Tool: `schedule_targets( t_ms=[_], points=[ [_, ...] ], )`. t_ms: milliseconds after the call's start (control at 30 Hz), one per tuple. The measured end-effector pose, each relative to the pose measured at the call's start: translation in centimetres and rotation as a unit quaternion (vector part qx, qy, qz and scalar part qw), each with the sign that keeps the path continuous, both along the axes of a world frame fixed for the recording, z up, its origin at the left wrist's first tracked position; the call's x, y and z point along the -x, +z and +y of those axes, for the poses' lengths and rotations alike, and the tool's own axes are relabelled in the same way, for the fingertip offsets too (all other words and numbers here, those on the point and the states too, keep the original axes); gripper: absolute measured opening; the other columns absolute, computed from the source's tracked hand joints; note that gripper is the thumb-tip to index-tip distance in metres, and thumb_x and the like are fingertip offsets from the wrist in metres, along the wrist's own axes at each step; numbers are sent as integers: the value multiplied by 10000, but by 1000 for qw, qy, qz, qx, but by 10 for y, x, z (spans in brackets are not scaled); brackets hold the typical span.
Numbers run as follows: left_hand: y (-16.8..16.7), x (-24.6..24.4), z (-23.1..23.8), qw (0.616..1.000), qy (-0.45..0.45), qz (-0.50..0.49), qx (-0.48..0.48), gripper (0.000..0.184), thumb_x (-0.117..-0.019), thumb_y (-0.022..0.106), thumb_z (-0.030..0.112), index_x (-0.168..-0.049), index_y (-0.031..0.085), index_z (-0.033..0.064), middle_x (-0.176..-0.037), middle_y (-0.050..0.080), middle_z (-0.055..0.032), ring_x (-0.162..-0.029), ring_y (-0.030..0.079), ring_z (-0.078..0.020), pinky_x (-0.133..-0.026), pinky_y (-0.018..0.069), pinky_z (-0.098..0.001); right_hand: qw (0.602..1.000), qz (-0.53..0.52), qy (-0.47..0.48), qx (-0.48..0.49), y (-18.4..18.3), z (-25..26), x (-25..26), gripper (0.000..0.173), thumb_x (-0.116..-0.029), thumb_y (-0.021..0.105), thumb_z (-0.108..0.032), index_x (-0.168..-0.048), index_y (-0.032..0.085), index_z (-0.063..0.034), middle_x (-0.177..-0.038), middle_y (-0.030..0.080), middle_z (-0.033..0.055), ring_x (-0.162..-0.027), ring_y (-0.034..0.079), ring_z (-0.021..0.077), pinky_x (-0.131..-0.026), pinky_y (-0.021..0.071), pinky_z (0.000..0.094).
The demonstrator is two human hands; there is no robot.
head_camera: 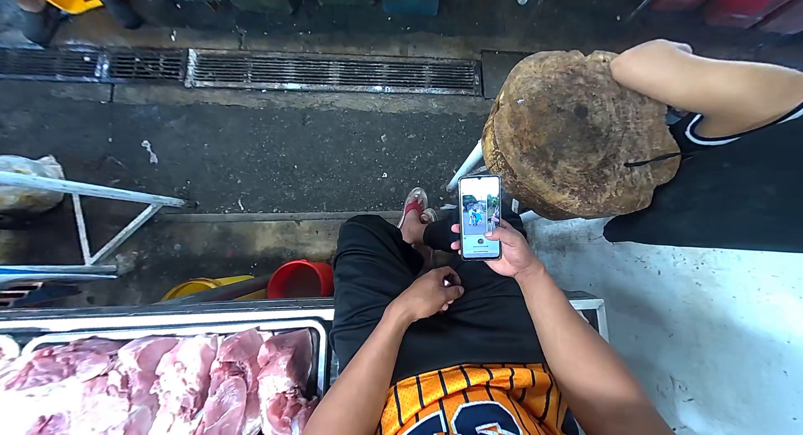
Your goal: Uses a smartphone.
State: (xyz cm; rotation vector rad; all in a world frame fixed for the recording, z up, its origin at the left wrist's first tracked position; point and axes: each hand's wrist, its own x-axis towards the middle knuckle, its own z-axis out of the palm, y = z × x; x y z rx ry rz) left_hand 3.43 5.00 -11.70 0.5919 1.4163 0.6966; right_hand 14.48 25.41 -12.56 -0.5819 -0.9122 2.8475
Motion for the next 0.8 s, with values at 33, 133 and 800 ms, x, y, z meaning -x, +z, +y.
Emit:
schedule_targets(
  t_ms=[33,133,800],
  points=[
    [0,0,0,1000,1,-2,0,269,-1017,601,296,-1215,597,114,-795,628,-20,-613,607,-116,-579,535,-276,1000,-2,-2,2,1,0,0,508,-930,509,-95,-1432,438,-73,-1293,599,328,-1120,651,470,-977,534,596],
    [0,0,1,1000,1,-3,1,265,-1016,603,296,-1212,598,116,-791,627,-16,-607,604,-109,-570,528,-269,1000,-4,-5,7,1,0,0,513,-928,514,-93,-1435,435,-76,-1292,597,331,-1118,650,474,-978,533,596],
    [0,1,1,1000,-3,0,5,260,-1019,602,302,-1212,594,128,-773,619,-8,-592,593,-100,-549,510,-253,1000,12,0,5,-1,1,-1,484,-942,508,-96,-1425,466,-91,-1307,595,322,-1138,642,472,-989,525,598]
  ],
)
